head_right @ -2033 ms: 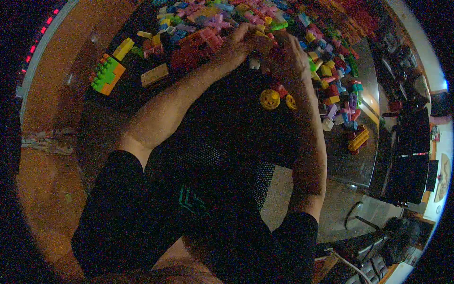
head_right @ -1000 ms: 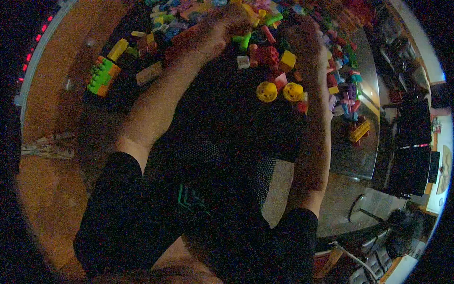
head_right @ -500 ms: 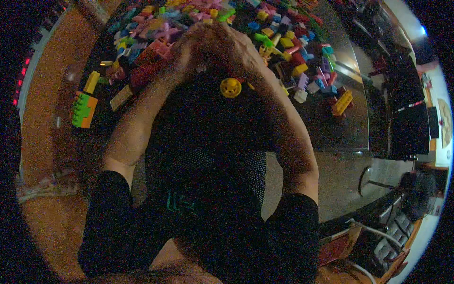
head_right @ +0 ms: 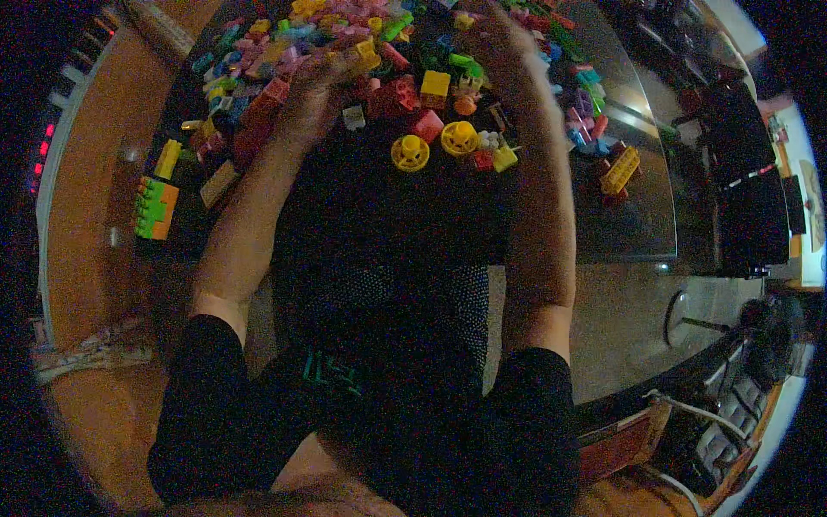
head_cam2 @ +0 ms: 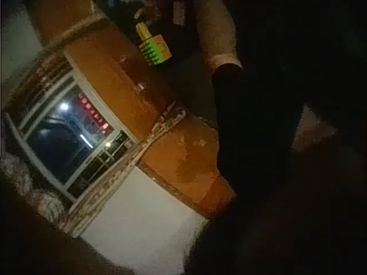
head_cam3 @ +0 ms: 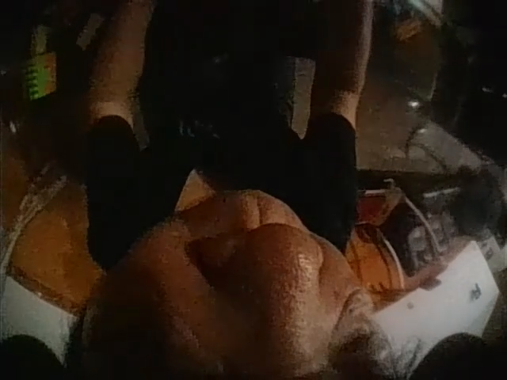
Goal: The person is assembling colorful plastic building blocks and connecting tube pieces at a table.
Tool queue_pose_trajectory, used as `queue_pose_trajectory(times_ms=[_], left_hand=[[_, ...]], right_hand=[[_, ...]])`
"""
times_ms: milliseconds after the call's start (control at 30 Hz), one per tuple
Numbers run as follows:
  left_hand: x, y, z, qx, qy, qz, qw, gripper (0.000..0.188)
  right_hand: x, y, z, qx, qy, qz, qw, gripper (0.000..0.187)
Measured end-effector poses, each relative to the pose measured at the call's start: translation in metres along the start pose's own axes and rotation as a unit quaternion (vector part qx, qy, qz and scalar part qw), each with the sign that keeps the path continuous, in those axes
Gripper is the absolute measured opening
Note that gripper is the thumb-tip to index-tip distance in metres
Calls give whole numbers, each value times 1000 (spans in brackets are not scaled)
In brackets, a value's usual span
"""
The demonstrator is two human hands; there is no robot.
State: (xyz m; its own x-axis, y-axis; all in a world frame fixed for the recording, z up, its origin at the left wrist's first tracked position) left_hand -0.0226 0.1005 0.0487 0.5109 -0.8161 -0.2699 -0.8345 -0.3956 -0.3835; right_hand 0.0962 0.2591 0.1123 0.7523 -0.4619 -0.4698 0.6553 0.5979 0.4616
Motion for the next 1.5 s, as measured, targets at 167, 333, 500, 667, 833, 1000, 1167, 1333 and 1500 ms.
queue_pose_trajectory(times_ms=[167,333,500,667,833,1000,1167,1333,1500], left_hand=[[-6,6,5,79,0,3,997,29],[-5,6,5,97,-8,0,995,31],[-10,-7,15,36,10,11,999,37],[-1,12,15,-13,8,-14,1000,36],[-6,7,17,-29,23,-17,999,37],[-4,21,1,-192,-38,-60,979,37],[1,-5,-31,-511,-180,-49,839,40],[3,-18,-30,-586,-228,-38,777,42],[-2,-18,-21,-575,-221,-17,788,43]], right_hand=[[-5,53,-126,462,-56,44,884,30],[5,40,-138,504,-18,15,863,31],[4,61,-163,427,89,-85,896,35],[-4,-15,-79,428,132,-9,894,40],[-3,23,-100,350,128,18,928,33],[9,114,-46,414,32,-40,909,23],[65,156,-65,308,-172,-31,935,26],[109,119,-61,375,-210,87,899,32],[122,132,-146,358,-85,-5,930,36]])
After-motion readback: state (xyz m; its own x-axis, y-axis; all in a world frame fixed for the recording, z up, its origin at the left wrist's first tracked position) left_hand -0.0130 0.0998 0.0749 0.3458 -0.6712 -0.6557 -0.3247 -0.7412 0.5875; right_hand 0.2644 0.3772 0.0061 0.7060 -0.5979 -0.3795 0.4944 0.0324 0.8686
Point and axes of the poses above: each hand's wrist, its own x-axis away from the middle knuckle, its own y-axis out of the back of the hand, z = x × y, the point moved 10 cm from there along -x, towards the middle knuckle
